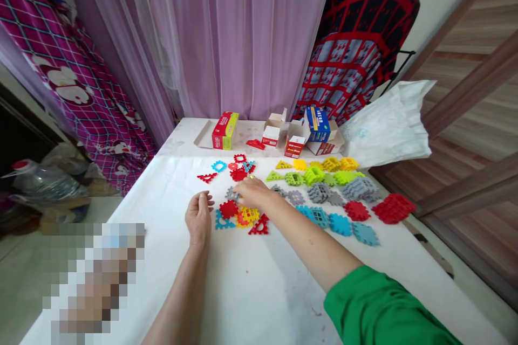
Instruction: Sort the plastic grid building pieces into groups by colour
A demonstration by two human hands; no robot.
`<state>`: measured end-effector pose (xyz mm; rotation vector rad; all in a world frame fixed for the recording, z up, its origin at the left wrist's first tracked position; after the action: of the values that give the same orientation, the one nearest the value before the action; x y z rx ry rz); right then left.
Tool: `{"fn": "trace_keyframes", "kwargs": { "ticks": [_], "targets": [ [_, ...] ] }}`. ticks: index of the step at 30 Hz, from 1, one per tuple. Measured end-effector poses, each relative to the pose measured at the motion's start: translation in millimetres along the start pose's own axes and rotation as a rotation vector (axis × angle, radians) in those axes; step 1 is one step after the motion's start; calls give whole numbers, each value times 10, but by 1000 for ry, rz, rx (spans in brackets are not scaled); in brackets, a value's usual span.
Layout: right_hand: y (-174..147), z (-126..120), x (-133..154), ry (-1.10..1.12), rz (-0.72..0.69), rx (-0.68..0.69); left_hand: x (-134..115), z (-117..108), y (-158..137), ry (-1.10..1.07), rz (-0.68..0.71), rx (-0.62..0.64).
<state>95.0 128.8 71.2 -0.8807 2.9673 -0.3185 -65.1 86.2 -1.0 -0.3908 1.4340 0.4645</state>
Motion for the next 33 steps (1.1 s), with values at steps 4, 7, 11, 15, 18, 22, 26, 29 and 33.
{"fn": "trace_keyframes", "kwargs": {
  "ticks": [4, 7, 11, 15, 18, 22, 26, 29, 33],
  "targets": [
    [113, 18, 68, 13, 40, 25, -4, 10, -2, -2, -7, 8],
    [165, 34, 42, 83, 79, -9, 2, 6, -1, 13, -3, 8],
    [170, 16, -73, 214, 167, -93, 41, 9, 6, 42, 7, 32],
    [38, -1, -173, 408, 230, -141, 68, 60, -23, 127, 92, 95],
    [-109, 54, -190, 755, 272, -172, 65, 141, -83, 185, 139, 188],
    [-234, 211, -181, 1156, 301, -209, 35, 245, -158, 40, 67, 325],
    [-284, 286, -191, 1082, 254, -287, -3, 270, -193, -21, -92, 423],
    [-353, 233, -184, 876, 272, -366, -29, 268, -216, -15, -163, 509],
    [-478, 101, -85, 577, 262, -458, -42, 275, -246, 10, -209, 607]
  ]
}}
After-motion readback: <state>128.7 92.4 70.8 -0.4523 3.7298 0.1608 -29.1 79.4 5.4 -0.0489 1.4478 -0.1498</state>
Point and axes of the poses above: each hand's wrist, its own y-axis towards the middle knuckle, its own z-axis out of the palm, x = y × z, the point moved 3 cm from there along y, towards the middle knuckle
